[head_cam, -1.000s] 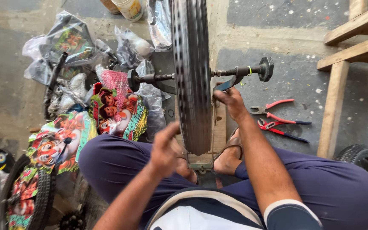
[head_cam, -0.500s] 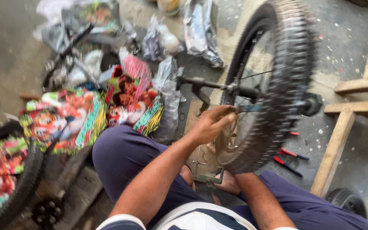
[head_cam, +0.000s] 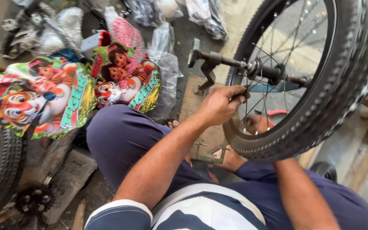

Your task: The person works on a bicycle wheel mounted on a truing stand, adjusting the hub and spokes with pliers and a spoke wrench. They rotate the wheel to check alignment and continue making adjustments to the spokes and hub components.

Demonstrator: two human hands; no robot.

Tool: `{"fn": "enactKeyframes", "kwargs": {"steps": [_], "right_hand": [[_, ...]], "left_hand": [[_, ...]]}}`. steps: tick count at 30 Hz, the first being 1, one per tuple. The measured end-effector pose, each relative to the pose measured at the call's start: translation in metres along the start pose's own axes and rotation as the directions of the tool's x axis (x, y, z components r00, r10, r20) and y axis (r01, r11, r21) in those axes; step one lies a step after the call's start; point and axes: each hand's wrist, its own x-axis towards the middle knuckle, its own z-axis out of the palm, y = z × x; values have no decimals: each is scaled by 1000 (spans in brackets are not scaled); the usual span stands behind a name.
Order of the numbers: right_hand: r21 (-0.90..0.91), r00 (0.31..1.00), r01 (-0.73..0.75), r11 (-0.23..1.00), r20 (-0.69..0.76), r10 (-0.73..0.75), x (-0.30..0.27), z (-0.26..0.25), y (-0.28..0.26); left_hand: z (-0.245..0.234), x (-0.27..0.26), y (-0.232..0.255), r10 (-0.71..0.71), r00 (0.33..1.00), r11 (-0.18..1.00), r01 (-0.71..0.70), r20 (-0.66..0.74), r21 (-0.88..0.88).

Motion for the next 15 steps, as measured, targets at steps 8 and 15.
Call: {"fn": "enactKeyframes", "kwargs": {"steps": [8, 15], "right_hand": [[259, 933, 335, 906, -224, -281, -31, -1, -14], [740, 980, 197, 643, -148, -130, -16, 20, -26]], "left_hand": [[0, -10, -8, 41, 999, 999, -40, 25, -29], [3, -9, -14, 62, 998, 997, -63, 6, 49]]}}
